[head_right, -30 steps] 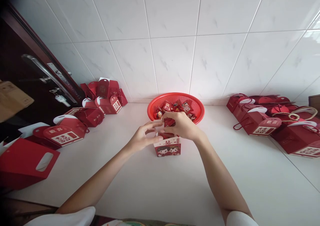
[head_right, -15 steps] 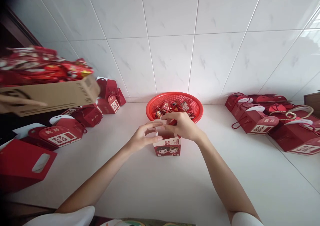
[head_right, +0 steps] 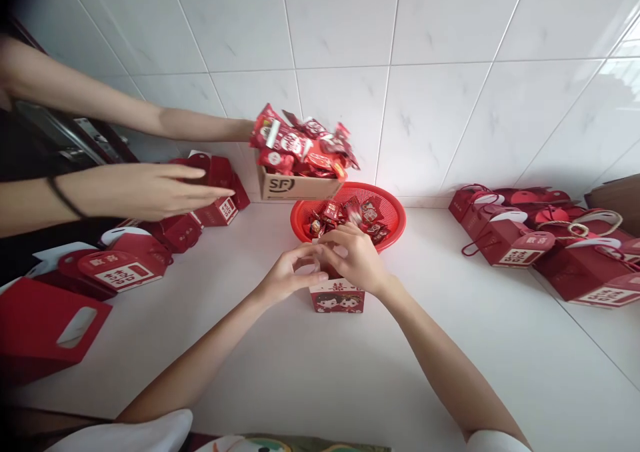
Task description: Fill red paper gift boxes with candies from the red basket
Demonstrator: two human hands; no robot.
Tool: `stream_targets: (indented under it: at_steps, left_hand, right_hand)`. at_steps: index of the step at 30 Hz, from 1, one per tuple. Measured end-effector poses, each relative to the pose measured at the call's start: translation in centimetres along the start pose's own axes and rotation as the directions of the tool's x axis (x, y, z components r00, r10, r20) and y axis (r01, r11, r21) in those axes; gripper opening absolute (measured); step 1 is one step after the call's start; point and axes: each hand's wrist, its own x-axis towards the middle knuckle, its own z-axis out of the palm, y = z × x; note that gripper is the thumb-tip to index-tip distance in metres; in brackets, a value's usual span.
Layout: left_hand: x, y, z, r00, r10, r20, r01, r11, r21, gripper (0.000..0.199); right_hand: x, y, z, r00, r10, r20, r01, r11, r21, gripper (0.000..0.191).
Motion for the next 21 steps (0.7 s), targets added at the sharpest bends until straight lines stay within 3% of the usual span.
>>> stream_targets:
  at_steps: [5,8,11,14,17,21]
  left_hand:
    - [-0.2,0.2,-0.1,0.998,-0.062,-0.027,0.062,0.998,0.022,0.052]
    - [-0.2,0.0,-0.1,0.998,-0.052,-0.035,0.054,0.997,0.063,0.049]
    - [-0.2,-0.4,0.0,0.998,0.032,-0.057,-0.024,0.990,0.138,0.039]
    - [-0.2,-0.8,-0.1,0.979,0.203,-0.020,-0.192,0.949,0.249,0.035]
    - [-0.1,-1.5,-0.3,0.933,0.354,0.065,-0.355,0.878,0.320,0.040]
    - [0.4,-2.7,-0.5,0.927,0.370,0.051,-0.369,0.884,0.288,0.056]
  right_hand:
    - [-1.0,0.8,-2.0,0.984,0.137,-0.114,-0.126,0.987,0.101,0.030]
    - [-2.3,2.0,-3.1,0.984,0.181,0.005,-0.179,0.969,0.173,0.049]
    - [-3.7,3.0,-3.6,0.966,0.211,0.151,-0.236,0.956,0.173,0.067]
    - [-4.7,3.5,-3.4,0.946,0.257,0.199,-0.298,0.930,0.217,0.058]
    - [-5.2,3.8,-2.9,0.942,0.303,0.142,-0.331,0.905,0.266,0.047]
    - [-5.5,4.2,-2.2,0.939,0.333,0.090,-0.345,0.904,0.252,0.039]
